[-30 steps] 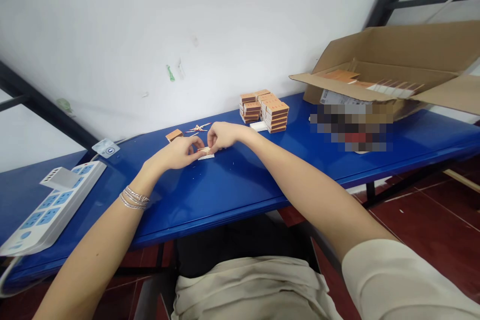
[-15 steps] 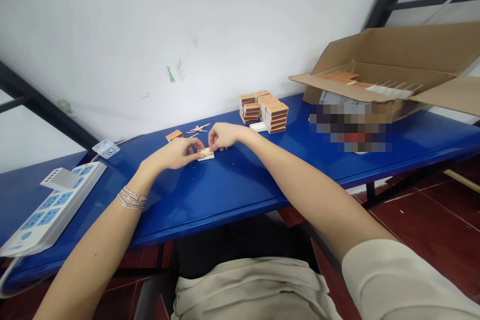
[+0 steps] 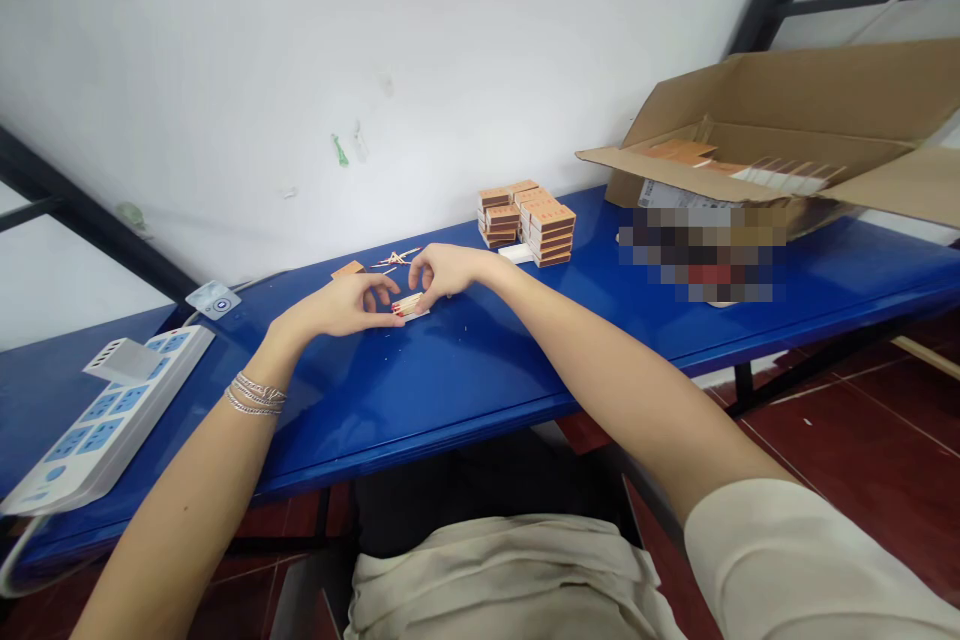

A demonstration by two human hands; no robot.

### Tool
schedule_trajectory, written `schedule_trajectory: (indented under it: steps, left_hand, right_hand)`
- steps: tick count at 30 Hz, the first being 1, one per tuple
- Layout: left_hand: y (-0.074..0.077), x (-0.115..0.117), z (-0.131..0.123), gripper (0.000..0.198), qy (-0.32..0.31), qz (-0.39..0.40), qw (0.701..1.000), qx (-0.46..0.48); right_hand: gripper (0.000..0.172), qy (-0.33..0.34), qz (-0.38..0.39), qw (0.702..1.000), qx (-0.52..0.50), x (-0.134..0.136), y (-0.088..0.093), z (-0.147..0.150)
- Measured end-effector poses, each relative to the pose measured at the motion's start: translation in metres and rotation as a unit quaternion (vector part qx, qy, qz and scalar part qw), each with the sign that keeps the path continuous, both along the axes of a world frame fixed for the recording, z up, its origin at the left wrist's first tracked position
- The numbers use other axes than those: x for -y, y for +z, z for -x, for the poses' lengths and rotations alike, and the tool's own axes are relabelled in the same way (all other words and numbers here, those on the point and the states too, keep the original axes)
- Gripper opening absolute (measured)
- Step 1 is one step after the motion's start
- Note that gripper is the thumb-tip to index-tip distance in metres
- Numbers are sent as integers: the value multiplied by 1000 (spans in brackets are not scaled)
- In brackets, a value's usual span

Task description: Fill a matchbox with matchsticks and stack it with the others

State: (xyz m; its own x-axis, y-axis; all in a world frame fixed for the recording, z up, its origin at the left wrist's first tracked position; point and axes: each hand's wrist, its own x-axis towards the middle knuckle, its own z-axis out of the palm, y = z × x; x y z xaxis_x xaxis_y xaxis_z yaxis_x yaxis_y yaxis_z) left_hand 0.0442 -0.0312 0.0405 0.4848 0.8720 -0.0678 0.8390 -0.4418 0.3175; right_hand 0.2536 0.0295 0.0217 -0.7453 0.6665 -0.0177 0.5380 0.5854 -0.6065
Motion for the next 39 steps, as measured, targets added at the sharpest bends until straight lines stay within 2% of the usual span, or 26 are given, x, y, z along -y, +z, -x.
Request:
schedule_trajectory:
  steps: [2, 5, 8, 13, 21, 24, 29, 34, 39]
  left_hand:
    - [-1, -3, 3, 64, 11, 13, 1000, -15]
    - [-5, -7, 4, 55, 4, 27, 999, -20]
    - [-8, -9, 4, 48, 9, 27, 1000, -14]
    - [-7, -9, 5, 55, 37, -19, 999, -13]
    - [-11, -6, 1, 51, 1, -48, 997, -66]
    - [-17, -5, -2, 61, 8, -61, 995, -79]
    - [-26, -1, -12, 85, 55, -74, 992, -85]
    - [-25, 5, -18, 88, 80, -77, 990, -90]
    - [-22, 3, -14, 89, 99, -67, 986, -117]
  right_hand:
    - [65, 6, -36, 999, 9, 3, -2, 4]
    - [55, 19, -58, 998, 25, 5, -6, 10]
    - [44, 11, -46, 999, 27, 3, -8, 10]
    - [45, -31, -40, 998, -33, -5, -7, 3]
    - [45, -37, -29, 997, -64, -3, -6, 3]
    - [44, -52, -44, 996, -51, 1, -4, 4]
    - [42, -62, -59, 995, -43, 5, -2, 7]
    - [41, -66, -70, 995, -23, 7, -2, 9]
    - [44, -65, -63, 995, -28, 6, -3, 9]
